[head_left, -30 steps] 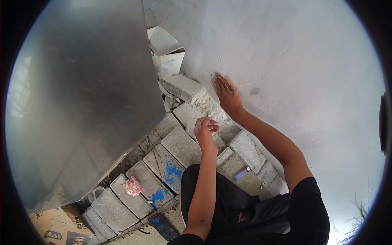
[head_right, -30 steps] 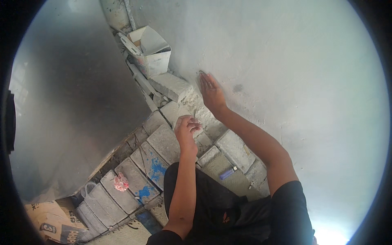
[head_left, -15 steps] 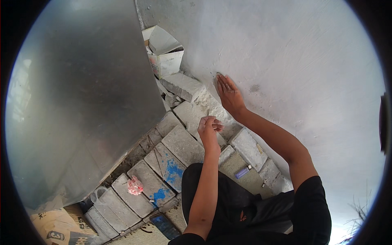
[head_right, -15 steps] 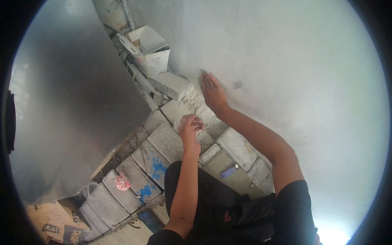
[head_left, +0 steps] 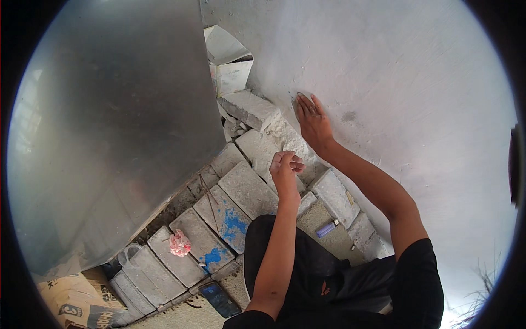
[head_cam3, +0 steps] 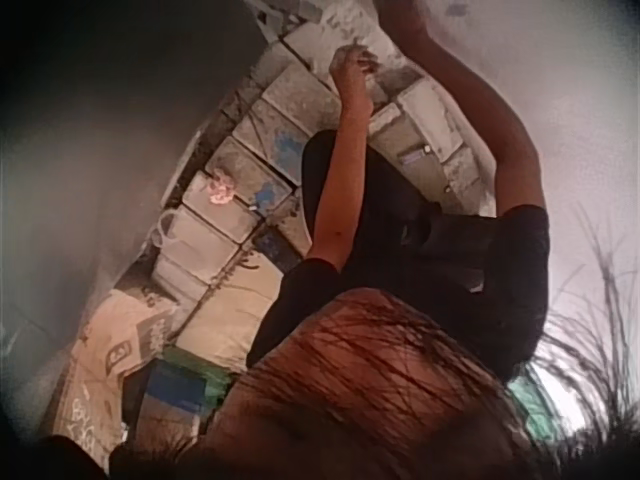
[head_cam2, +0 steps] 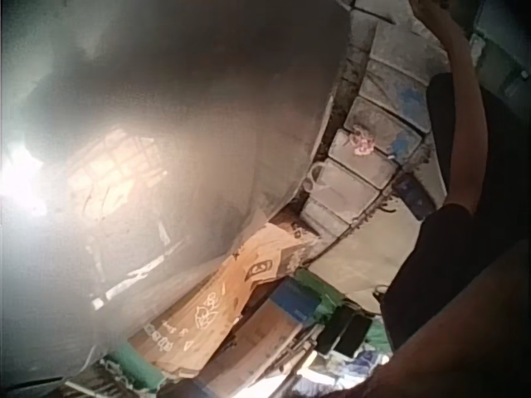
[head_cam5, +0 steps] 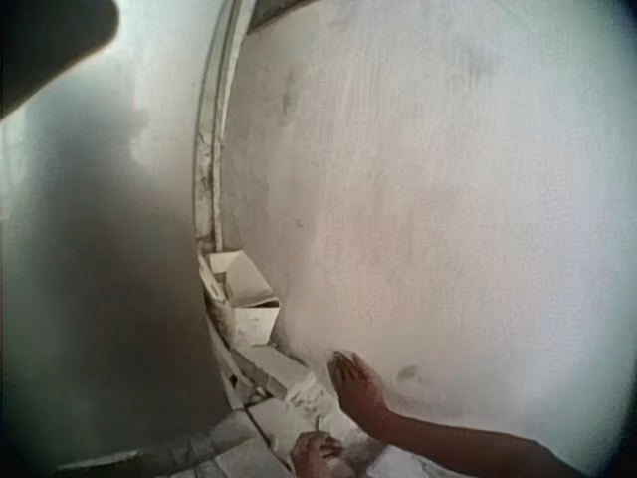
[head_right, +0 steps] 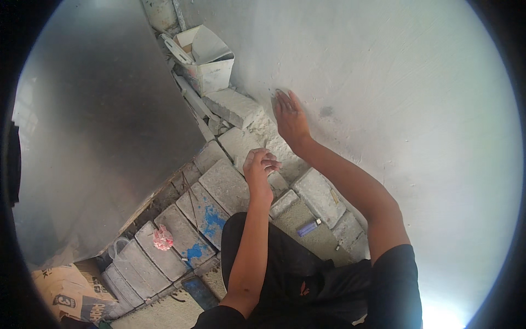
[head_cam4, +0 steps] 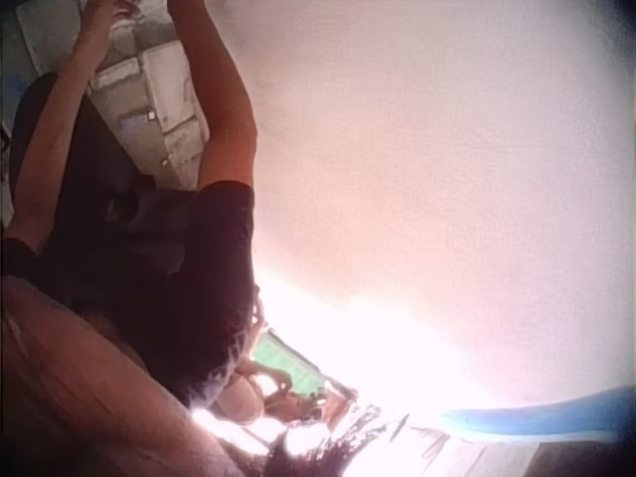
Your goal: The person is using a scraper or piece of sandpaper to smooth out a white wall.
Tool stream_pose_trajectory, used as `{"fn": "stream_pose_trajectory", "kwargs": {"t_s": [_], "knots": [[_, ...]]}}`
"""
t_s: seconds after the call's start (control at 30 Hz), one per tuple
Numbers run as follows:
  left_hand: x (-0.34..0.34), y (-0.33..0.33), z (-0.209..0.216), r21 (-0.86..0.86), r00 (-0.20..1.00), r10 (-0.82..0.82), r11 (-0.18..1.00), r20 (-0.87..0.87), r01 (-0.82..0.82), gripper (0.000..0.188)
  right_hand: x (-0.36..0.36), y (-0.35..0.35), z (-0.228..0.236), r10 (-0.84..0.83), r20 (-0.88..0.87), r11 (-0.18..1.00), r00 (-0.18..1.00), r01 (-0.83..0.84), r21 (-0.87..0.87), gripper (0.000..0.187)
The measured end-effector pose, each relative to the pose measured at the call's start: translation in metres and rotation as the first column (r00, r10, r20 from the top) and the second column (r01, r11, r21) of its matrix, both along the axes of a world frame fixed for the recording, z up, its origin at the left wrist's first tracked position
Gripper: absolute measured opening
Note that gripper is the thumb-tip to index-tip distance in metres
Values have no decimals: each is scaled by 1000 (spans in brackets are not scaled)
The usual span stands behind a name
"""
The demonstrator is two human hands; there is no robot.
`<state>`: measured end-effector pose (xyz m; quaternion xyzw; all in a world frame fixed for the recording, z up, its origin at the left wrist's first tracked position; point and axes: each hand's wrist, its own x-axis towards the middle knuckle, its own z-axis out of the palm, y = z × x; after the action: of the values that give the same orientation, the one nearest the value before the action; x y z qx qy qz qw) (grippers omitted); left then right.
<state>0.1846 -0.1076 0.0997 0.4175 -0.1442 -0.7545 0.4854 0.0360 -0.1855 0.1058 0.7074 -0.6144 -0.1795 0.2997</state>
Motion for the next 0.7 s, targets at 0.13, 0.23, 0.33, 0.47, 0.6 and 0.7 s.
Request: {"fn": "stream_pose_trajectory", "kwargs": {"t_s": [0.13, 0.23, 0.33, 0.47, 0.6, 0.7], "knots": [[4, -4, 2, -29, 999, 35, 999, -38, -37, 12, 4, 2, -2, -48, -48, 999, 998, 49, 11, 50], [6, -4, 0, -17, 998, 47, 999, -37, -47, 12, 0, 35, 2, -77, 14, 995, 997, 76, 64, 53], [4, -2, -2, -19, 999, 32, 999, -8, -32, 15, -5, 56, 5, -46, 13, 996, 999, 45, 81, 55], [0, -2, 0, -21, 999, 20, 1000, -26, -21, 15, 0, 35, 4, -71, 31, 996, 997, 69, 59, 55], [-3, -2, -2, -6, 1000, 19, 1000, -11, -20, 15, 7, -6, -10, -86, 69, 996, 994, 87, -3, 55], [1, -5, -4, -28, 999, 41, 999, 2, -41, 15, 3, 0, -7, -61, 110, 998, 992, 61, -3, 56]]}}
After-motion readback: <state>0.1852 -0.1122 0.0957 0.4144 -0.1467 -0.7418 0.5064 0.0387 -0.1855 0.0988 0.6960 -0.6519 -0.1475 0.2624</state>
